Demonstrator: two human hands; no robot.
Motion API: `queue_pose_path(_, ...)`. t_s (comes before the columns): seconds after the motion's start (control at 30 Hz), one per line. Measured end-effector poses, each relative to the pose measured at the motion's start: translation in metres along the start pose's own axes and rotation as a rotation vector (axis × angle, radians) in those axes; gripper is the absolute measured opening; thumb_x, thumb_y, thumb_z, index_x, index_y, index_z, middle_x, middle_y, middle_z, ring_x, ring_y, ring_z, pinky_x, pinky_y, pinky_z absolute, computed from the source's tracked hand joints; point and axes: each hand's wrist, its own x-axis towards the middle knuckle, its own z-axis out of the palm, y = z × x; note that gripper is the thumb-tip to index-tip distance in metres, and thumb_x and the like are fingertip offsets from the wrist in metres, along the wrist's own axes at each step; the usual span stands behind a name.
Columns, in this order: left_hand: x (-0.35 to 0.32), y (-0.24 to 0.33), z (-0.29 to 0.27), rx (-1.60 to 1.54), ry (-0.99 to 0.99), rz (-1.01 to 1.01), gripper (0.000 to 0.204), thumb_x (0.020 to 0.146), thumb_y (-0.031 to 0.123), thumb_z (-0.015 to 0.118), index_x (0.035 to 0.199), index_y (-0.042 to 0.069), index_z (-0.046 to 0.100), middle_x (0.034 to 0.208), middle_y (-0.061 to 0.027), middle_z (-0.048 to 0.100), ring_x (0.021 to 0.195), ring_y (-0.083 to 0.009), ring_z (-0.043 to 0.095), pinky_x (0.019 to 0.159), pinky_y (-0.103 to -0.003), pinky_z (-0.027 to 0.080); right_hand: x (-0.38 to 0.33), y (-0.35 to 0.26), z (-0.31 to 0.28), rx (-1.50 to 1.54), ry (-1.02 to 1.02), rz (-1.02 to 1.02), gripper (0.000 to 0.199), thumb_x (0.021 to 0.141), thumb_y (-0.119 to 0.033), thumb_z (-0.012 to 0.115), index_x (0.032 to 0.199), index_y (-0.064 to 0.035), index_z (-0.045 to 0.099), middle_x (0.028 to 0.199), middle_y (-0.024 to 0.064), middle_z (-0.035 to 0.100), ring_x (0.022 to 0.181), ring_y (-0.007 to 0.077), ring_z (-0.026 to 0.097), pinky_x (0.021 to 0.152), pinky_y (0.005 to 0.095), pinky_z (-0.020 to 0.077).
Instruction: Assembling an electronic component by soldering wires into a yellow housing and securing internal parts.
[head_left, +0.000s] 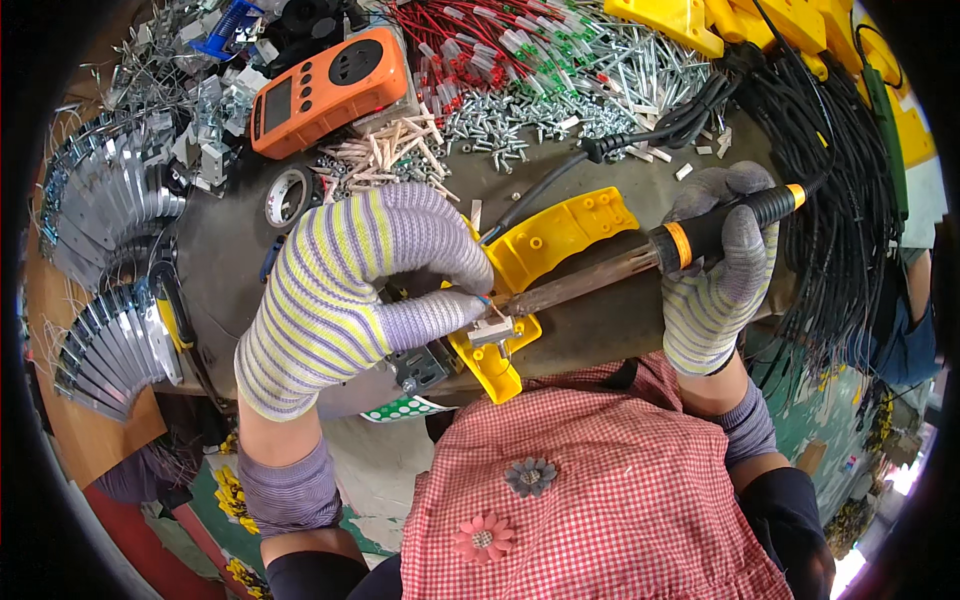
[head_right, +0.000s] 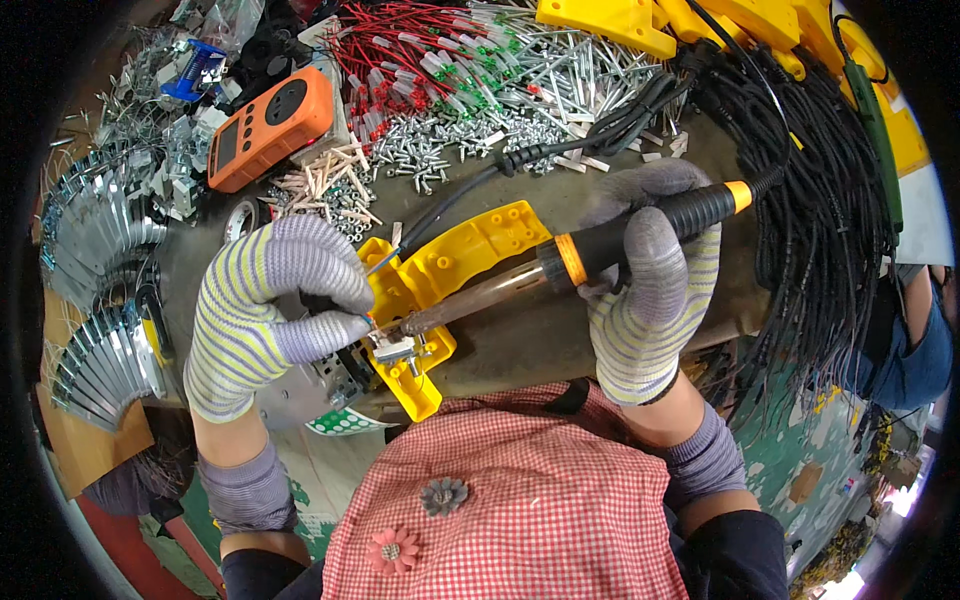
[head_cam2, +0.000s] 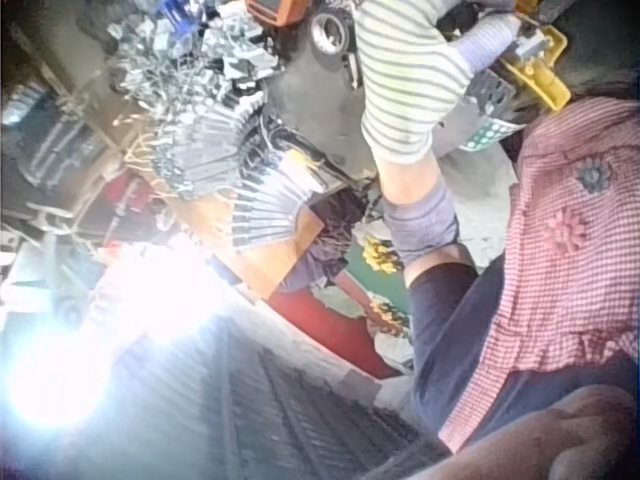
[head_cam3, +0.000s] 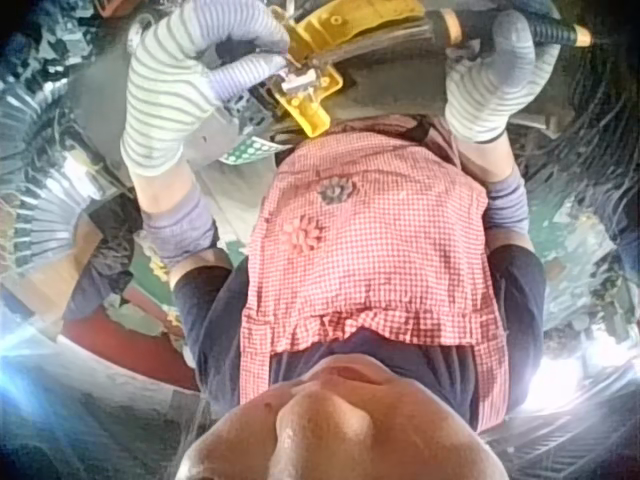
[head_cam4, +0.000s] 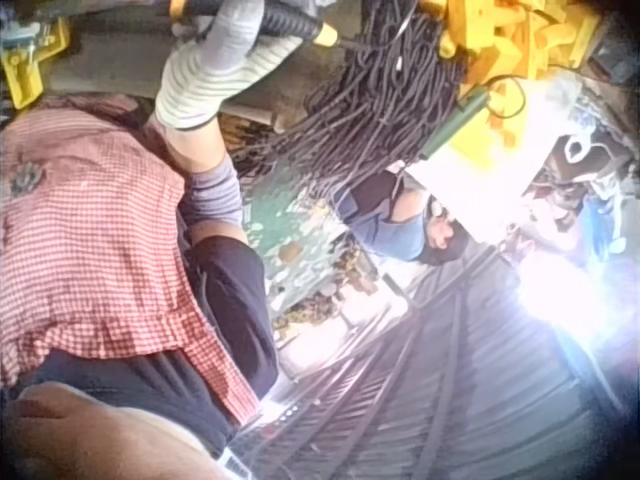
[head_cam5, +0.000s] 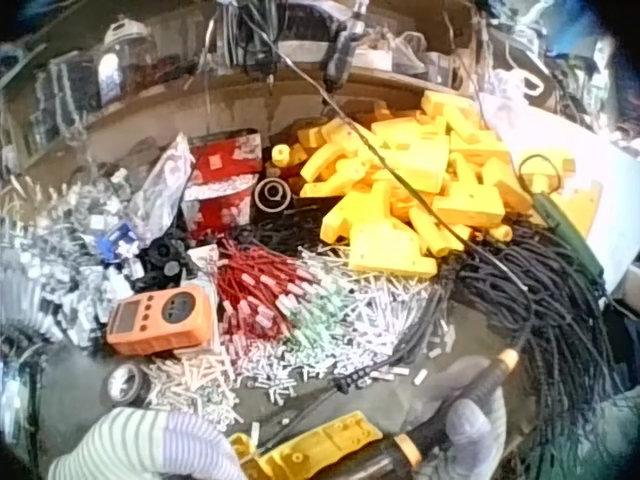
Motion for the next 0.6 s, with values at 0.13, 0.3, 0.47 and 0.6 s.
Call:
queue_pose_path(0.13, -0.005, 0.004, -0.001, 0.017, -0.025, 0.012, 0.023, 0.065, -0.001, 0.082, 0.087, 0.006, 0.080, 0.090, -0.0054, 0.069, 0.085, -0.0184, 0.066, 0.077, -0.031, 0.052, 0.000, -0.001, -0.004, 0.000, -0.013, 0.032, 0.045, 0.088, -0.028, 0.074, 0.123, -0.0081, 0.054, 0.104, 0.0037, 0.061, 0.083, 0.0107, 0.061, 0.066, 0.0241, 0.0535)
queue_pose_path(0.3, -0.009, 0.000, 0.003, 0.104, 0.004, 0.007, 0.019, 0.070, -0.001, 0.079, 0.088, 0.004, 0.079, 0.092, -0.0059, 0.068, 0.086, -0.0190, 0.066, 0.077, -0.032, 0.052, 0.001, -0.002, 0.007, -0.051, 0.084, 0.003, 0.045, 0.088, -0.028, 0.074, 0.122, -0.0080, 0.054, 0.103, 0.0032, 0.062, 0.084, 0.0102, 0.061, 0.065, 0.0221, 0.0524)
queue_pose_path(0.47, -0.007, 0.009, 0.009, 0.290, -0.013, 0.040, 0.017, 0.074, 0.002, 0.076, 0.091, 0.004, 0.076, 0.091, -0.0063, 0.067, 0.086, -0.0213, 0.067, 0.076, -0.032, 0.053, 0.001, -0.003, 0.007, -0.030, 0.039, 0.008, 0.042, 0.090, -0.026, 0.073, 0.122, -0.0077, 0.054, 0.102, 0.0029, 0.062, 0.080, 0.0081, 0.060, 0.061, 0.0186, 0.0506)
queue_pose_path(0.6, -0.008, 0.012, 0.009, 0.378, -0.023, 0.067, 0.017, 0.077, 0.005, 0.075, 0.093, 0.005, 0.075, 0.092, -0.0071, 0.066, 0.086, -0.0241, 0.067, 0.076, -0.034, 0.053, 0.004, 0.000, -0.007, 0.083, -0.086, 0.043, 0.036, 0.095, -0.025, 0.067, 0.124, -0.0074, 0.055, 0.096, 0.0063, 0.058, 0.079, 0.0135, 0.060, 0.066, 0.0268, 0.0553)
